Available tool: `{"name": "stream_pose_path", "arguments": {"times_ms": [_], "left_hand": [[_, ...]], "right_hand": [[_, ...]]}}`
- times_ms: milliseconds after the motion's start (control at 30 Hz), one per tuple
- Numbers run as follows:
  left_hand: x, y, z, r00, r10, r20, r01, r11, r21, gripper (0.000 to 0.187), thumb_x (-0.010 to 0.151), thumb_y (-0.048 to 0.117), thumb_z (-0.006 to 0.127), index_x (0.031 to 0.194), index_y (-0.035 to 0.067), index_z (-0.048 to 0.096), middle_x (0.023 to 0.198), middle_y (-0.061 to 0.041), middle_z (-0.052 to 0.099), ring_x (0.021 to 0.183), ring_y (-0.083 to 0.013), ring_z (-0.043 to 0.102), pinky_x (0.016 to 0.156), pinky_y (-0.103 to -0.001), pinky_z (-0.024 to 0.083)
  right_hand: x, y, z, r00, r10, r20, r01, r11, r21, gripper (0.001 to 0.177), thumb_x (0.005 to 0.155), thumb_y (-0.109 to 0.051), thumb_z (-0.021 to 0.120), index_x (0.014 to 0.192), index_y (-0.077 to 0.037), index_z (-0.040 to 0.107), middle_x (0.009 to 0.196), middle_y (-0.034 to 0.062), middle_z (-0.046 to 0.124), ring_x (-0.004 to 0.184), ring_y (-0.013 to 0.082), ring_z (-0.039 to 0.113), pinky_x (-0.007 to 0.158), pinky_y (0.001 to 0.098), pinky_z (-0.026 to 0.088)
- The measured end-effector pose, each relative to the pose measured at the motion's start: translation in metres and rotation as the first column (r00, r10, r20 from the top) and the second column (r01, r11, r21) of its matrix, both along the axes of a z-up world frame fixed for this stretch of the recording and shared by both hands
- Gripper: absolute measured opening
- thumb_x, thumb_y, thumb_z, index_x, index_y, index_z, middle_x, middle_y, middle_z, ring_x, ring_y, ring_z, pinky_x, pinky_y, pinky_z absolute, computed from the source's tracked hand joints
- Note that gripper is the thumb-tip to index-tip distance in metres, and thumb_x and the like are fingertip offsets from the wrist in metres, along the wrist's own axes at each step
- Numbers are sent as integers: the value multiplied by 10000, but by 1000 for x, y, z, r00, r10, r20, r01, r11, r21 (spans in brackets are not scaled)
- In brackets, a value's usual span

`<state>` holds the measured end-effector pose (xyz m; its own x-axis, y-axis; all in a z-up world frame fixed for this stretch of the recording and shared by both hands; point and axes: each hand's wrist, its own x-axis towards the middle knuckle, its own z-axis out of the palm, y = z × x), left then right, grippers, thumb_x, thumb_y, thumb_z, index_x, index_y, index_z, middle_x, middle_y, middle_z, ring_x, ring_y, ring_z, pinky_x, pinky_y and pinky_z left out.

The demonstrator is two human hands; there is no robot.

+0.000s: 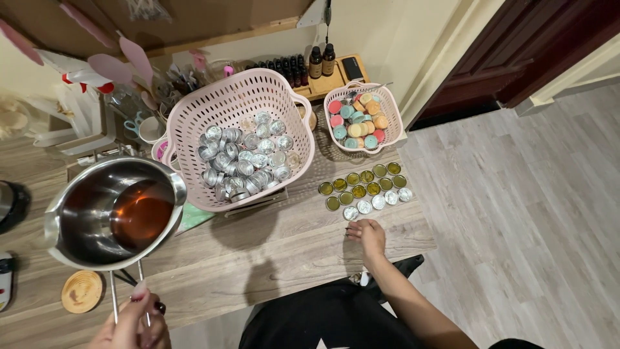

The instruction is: Arranging tea light candle tins and pouring melted wax into them using a spoon.

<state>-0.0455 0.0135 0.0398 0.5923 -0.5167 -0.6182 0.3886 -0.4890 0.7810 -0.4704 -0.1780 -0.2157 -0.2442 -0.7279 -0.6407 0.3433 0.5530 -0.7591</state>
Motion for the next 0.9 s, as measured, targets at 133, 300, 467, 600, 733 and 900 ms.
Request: {"name": "stream_pose_path", "arguments": {"times_ms": [133,300,467,600,733,900], "left_hand": [[-8,-1,1,996,62,69,-62,998,-5,305,991,240,608,843,-25,581,511,-60,362,387,-160,336,336,-325,257],[-34,-9,23,983,170,77,-162,982,-93,166,966,135,593,993,-14,660,616,-64,481,427,-122,366,353,-292,268],[-40,-8,30,973,229,17,-226,969,-101,126,930,89,586,1000,4,649,644,-65,538,414,-116,367,342,-292,231],[-42,-4,40,990,134,-47,-137,988,-74,182,925,149,615,832,-6,594,493,-34,376,344,-124,278,324,-324,156],[-41,-6,51,989,112,-94,-117,992,-51,292,928,213,642,730,16,555,433,-17,326,316,-119,237,330,-330,127],[-26,3,45,989,105,-100,-112,991,-69,309,919,192,659,700,8,541,430,-23,329,312,-115,231,330,-323,120]], "right_hand": [[0,0,5,999,37,13,-37,999,9,208,923,-142,564,1056,17,587,1046,197,729,848,271,724,769,390,596],[13,-3,51,992,25,-124,-24,1000,11,321,938,-162,593,1181,12,478,928,139,676,766,265,684,698,385,563],[71,-21,174,924,14,-382,-211,853,-478,470,937,-112,654,1309,8,393,997,114,572,815,194,573,714,332,508],[138,-53,283,645,88,-759,-709,438,-552,437,885,-141,719,1265,-37,529,1100,140,606,983,257,604,877,384,513],[208,-115,249,57,342,-938,-985,172,3,324,849,-266,754,1102,-71,700,1129,200,653,1135,382,588,999,472,481],[259,-159,173,14,409,-912,-960,260,102,494,773,-277,825,1142,-12,632,1121,274,653,1060,426,631,887,484,515]]}}
